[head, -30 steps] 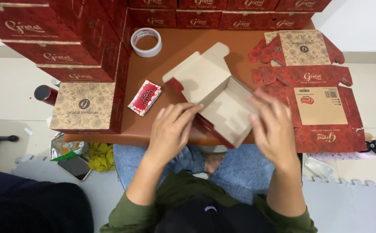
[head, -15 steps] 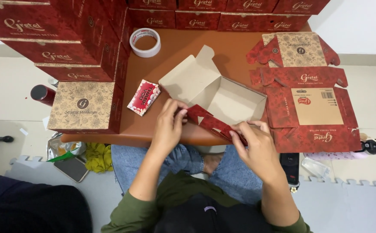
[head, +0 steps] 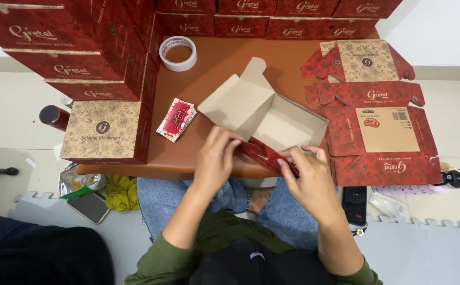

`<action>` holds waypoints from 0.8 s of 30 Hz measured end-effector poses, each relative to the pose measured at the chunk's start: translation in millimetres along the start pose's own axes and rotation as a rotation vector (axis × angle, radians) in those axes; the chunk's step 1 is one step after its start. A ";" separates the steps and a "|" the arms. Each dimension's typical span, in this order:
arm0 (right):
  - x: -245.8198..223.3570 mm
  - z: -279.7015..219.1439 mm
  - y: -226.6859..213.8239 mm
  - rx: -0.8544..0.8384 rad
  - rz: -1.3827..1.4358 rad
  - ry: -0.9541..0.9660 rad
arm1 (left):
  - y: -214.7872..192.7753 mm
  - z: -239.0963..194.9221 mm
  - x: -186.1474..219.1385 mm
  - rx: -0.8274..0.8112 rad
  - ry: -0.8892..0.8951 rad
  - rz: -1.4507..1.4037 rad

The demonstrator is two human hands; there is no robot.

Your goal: Assembling small cardboard boxes from flat templates by folding and tucking flaps.

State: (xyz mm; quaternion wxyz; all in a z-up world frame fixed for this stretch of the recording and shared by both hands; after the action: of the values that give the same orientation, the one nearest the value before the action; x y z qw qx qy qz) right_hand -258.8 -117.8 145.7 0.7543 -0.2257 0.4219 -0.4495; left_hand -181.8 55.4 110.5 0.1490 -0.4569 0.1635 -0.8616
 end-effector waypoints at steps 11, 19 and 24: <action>-21.3 -4.3 17.6 0.049 0.070 -0.115 | 16.0 -1.4 25.8 0.041 0.296 0.158; -22.9 -6.1 9.2 -0.031 -0.077 -0.238 | -60.2 7.5 -30.9 0.261 0.182 0.714; -33.8 -10.2 17.2 -0.018 -0.032 -0.266 | -74.1 7.7 -90.2 0.116 -0.016 0.921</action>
State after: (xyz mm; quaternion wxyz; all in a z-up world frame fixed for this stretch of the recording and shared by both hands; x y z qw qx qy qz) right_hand -267.1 -79.6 142.5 0.7943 -0.2966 0.3187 -0.4237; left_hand -134.8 157.7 78.9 0.5428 -0.3343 0.2997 -0.7098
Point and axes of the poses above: each hand's wrist, its own z-axis towards the middle knuckle, its own y-axis out of the palm, x = y × z, the point moved 9 cm from there along z, towards the middle knuckle, and after that the axes turned 8 degrees about x, right-handed, at the moved point
